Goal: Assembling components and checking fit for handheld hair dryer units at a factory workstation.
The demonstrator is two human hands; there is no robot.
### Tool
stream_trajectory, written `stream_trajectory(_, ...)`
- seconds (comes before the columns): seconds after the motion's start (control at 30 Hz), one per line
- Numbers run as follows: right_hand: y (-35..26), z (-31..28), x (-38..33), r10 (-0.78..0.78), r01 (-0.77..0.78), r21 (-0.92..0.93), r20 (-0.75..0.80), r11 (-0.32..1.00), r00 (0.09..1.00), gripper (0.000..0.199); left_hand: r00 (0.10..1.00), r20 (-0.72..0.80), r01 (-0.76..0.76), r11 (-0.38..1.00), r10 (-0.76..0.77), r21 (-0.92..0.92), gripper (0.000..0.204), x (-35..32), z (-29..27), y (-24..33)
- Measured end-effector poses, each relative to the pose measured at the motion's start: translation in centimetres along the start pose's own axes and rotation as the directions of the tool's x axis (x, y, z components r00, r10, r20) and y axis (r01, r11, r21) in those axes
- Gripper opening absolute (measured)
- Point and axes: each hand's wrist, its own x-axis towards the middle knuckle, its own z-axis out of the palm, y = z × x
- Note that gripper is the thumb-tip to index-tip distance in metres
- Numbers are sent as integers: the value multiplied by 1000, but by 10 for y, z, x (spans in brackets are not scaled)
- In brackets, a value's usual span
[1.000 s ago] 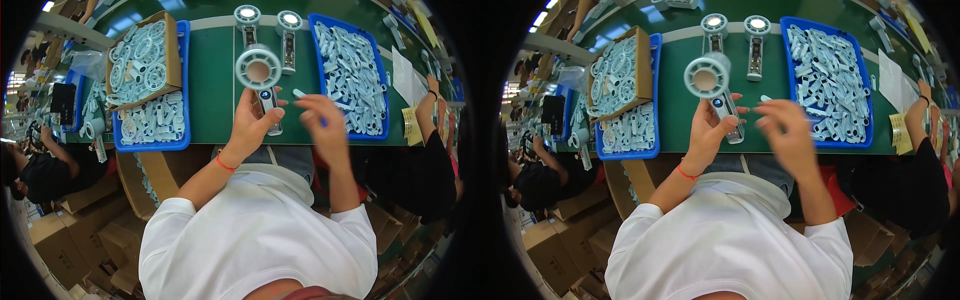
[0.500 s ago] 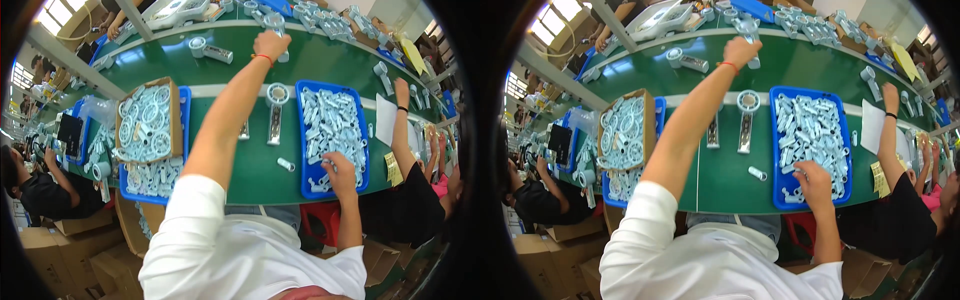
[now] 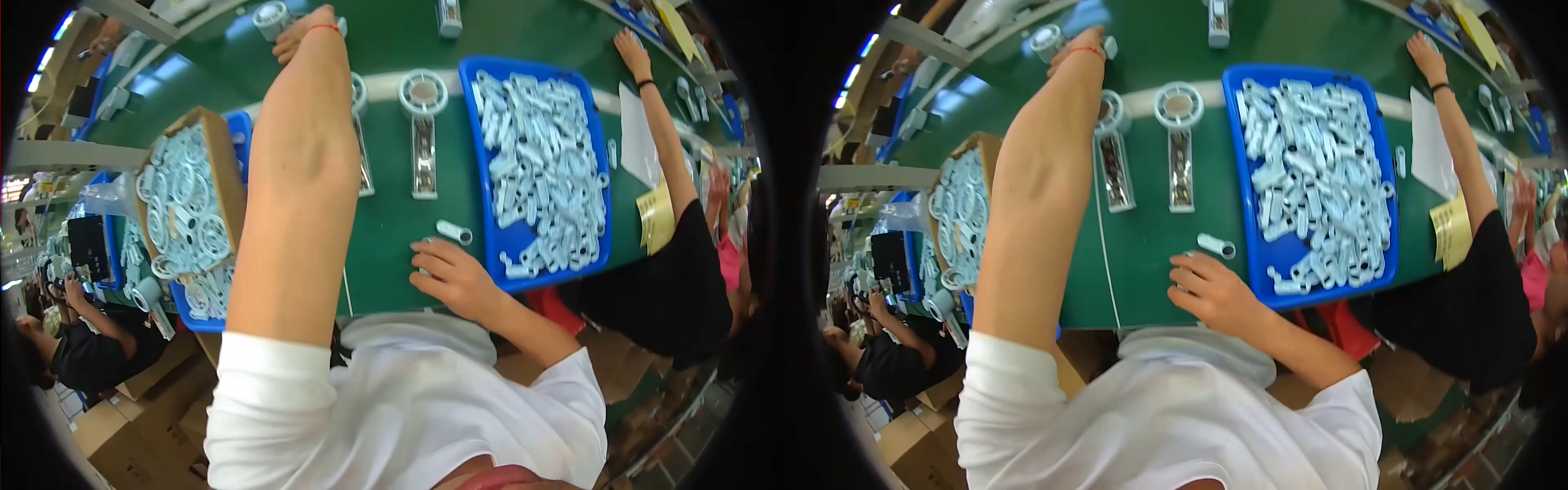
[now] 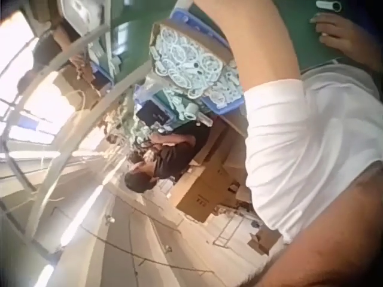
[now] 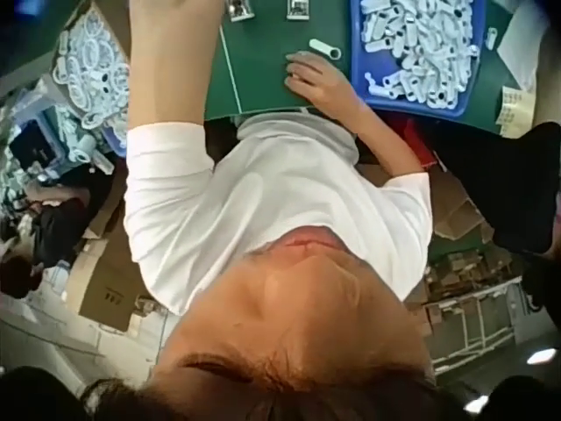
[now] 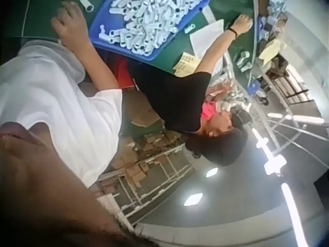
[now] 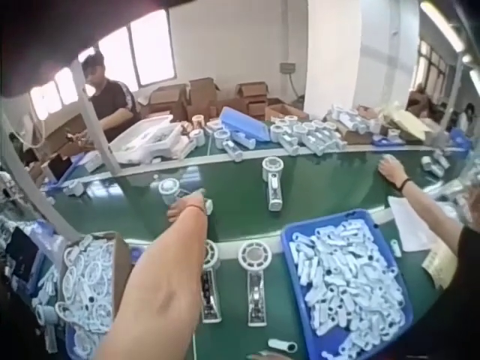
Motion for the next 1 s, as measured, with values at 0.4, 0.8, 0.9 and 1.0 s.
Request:
stream_trajectory(0.4, -34, 28, -12, 539, -532, 103, -255, 841, 803, 37, 805, -325, -427, 104, 496, -898, 42, -45, -131, -13)
stream_trajectory(0.8, -48, -17, 0, 658, -565, 475, -39, 675, 752, 31, 483, 507, 182, 485, 714, -856, 58, -197, -137, -296)
stream_trajectory(0.9, -50, -17, 12, 710, -487, 748, 30, 451, 703, 30, 400, 572, 131, 573, 716, -809, 63, -190, -126, -294)
stream_trajectory(1.0, -51, -14, 16, 743, -480, 803, 72, 353, 666, 29, 359, 511, 92, 515, 781, -852, 73, -193, -116, -294)
